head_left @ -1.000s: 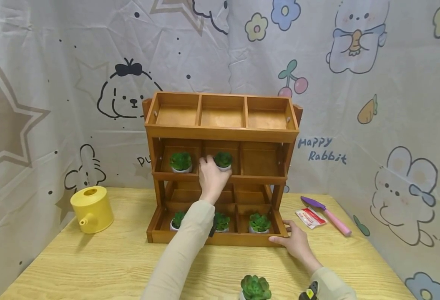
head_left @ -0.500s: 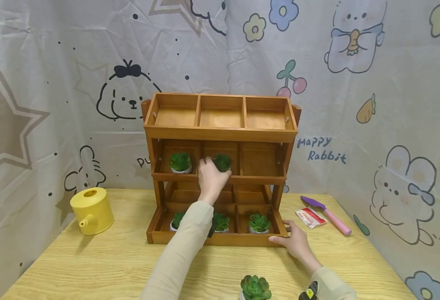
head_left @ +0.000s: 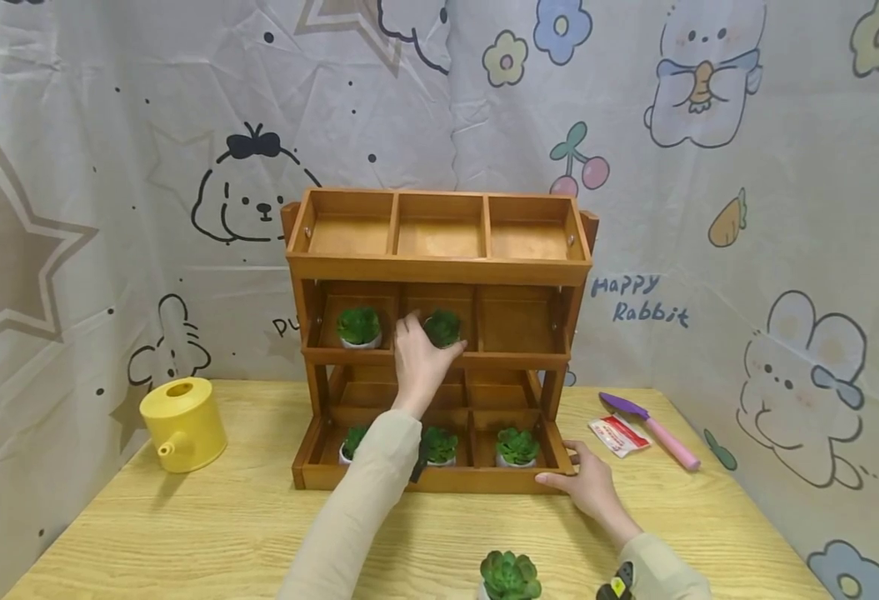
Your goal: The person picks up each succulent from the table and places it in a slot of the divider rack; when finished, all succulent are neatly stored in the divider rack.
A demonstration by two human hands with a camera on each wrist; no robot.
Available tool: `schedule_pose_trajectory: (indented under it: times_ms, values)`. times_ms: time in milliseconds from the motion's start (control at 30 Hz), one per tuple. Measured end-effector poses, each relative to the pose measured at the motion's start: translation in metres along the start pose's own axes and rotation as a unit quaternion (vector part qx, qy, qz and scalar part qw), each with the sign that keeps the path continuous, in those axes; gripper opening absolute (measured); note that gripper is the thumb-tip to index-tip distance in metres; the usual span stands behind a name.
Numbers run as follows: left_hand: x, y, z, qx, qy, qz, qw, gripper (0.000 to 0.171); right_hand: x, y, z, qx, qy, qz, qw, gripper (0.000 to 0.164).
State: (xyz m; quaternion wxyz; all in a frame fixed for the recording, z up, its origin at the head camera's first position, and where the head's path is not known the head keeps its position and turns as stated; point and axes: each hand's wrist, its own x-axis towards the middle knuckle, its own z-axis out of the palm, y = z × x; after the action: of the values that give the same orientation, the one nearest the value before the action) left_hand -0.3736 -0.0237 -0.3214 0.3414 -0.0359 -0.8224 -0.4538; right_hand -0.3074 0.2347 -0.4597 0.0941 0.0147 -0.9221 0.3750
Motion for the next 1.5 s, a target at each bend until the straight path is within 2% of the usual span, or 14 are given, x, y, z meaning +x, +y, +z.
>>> schedule_pose_trajectory:
  times_ms: [133,333,467,567,633,700,800,867,967,1133,1200,1267,1400,1500]
  values:
    - [-0.005,-0.004,0.000,-0.024,0.028,0.031,0.9989,0.083,0.000,0.001,0.000,-0.001,-0.001,-0.001,1.000,0.083]
    - [-0.018,-0.008,-0.002,0.000,0.081,0.124,0.9890,0.078,-0.001,0.001,-0.001,0.001,0.000,0.000,1.000,0.083]
    - [-0.035,-0.008,-0.005,-0.002,0.085,0.173,0.9812,0.070,-0.002,0.000,-0.001,0.002,-0.004,-0.001,1.000,0.085]
    - [-0.051,-0.004,-0.007,-0.029,0.053,0.192,0.9795,0.066,-0.002,0.000,-0.003,0.000,-0.004,0.003,1.000,0.084]
    - [-0.062,-0.001,-0.008,-0.051,0.011,0.192,0.9800,0.065,-0.002,0.000,-0.003,-0.001,-0.002,0.006,1.000,0.084]
    - [-0.073,0.002,-0.009,-0.074,-0.044,0.191,0.9777,0.063,-0.001,-0.001,-0.003,0.002,-0.002,0.006,1.000,0.083]
    - [-0.087,0.003,-0.013,-0.110,-0.143,0.188,0.9656,0.062,0.000,-0.002,-0.001,0.006,-0.004,0.001,1.000,0.084]
    - [-0.095,0.003,-0.018,-0.127,-0.220,0.191,0.9482,0.061,0.000,-0.003,0.000,0.006,-0.003,0.000,1.000,0.084]
    - [-0.106,0.002,-0.024,-0.130,-0.342,0.193,0.9105,0.063,0.000,-0.002,0.000,0.006,-0.001,0.006,1.000,0.084]
    - [-0.123,-0.007,-0.030,-0.084,-0.525,0.199,0.8233,0.068,0.000,-0.002,-0.002,0.003,0.001,0.006,1.000,0.084]
    - [-0.131,-0.013,-0.031,-0.061,-0.574,0.205,0.7903,0.069,-0.001,-0.002,-0.003,0.000,0.002,0.001,1.000,0.085]
    - [-0.138,-0.019,-0.030,-0.054,-0.613,0.199,0.7622,0.070,0.000,-0.002,-0.003,-0.002,0.002,-0.001,1.000,0.085]
    - [-0.148,-0.032,-0.027,-0.053,-0.662,0.186,0.7240,0.069,-0.001,-0.003,-0.003,-0.002,-0.003,0.001,1.000,0.087]
    - [-0.151,-0.038,-0.023,-0.050,-0.685,0.184,0.7030,0.067,-0.001,-0.002,-0.002,0.000,-0.006,0.005,1.000,0.087]
